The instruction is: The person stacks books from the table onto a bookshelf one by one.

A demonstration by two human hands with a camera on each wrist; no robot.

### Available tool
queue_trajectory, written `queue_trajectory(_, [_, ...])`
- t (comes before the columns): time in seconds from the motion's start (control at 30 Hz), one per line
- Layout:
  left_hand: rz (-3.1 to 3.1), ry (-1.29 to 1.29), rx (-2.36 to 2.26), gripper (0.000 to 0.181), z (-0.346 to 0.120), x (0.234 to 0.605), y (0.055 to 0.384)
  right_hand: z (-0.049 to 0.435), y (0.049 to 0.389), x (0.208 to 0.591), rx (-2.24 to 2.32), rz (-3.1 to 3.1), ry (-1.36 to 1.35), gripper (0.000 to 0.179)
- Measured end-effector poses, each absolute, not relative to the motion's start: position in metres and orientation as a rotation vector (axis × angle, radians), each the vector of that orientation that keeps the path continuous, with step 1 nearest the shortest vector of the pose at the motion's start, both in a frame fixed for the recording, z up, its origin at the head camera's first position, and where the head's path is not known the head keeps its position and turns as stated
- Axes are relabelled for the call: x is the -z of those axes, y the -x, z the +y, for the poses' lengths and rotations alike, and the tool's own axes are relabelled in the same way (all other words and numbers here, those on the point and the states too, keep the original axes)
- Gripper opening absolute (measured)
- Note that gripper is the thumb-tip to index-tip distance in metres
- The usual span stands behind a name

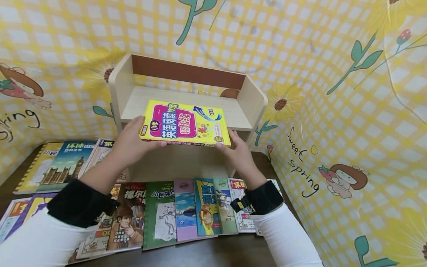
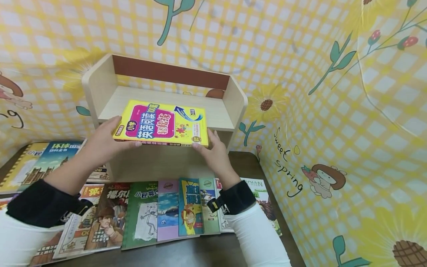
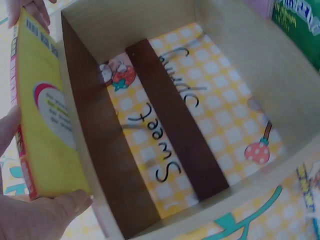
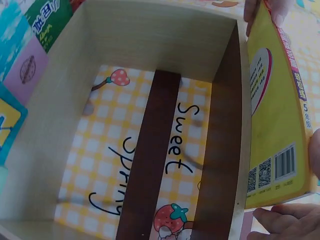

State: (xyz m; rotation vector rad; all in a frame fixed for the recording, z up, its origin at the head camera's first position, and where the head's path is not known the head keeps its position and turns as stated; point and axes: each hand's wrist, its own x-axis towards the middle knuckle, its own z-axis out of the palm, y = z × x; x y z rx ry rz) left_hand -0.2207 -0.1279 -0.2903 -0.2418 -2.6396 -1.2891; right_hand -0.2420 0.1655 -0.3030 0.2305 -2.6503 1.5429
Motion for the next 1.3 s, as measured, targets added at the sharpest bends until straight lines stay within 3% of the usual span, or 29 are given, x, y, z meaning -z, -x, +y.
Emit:
queue_trajectory(0.23, [-2.73, 0.189, 1.211, 0.068, -0.13, 0.275, 0.231, 0.159, 0.257, 0.291, -1.255, -2.788, -0.201, 0.076])
queue_trajectory(0.5, [-2.774, 0.144, 1.085, 0.06, -0.123, 0.266, 0.248, 0.152, 0.274, 0.286, -1.102, -2.805, -0.324, 0.049])
queue_trajectory(0.67, [-2.796, 0.173, 1.047, 0.055, -0.122, 0.259, 0.26, 0.153, 0.282, 0.283, -1.024, -2.843, -0.346, 0.048])
queue_trajectory(1.07, [-2.844, 0.058, 1.187, 0.063, -0.119, 0.255, 0.281, 0.154, 0.304, 0.273, -0.933, -2.959, -0.293, 0.055])
queue_trajectory(1.3, [-2.835, 0.077, 1.132, 0.064, -0.113, 0.254, 0.29, 0.157, 0.313, 0.267, -0.909, -2.998, -0.301, 0.044])
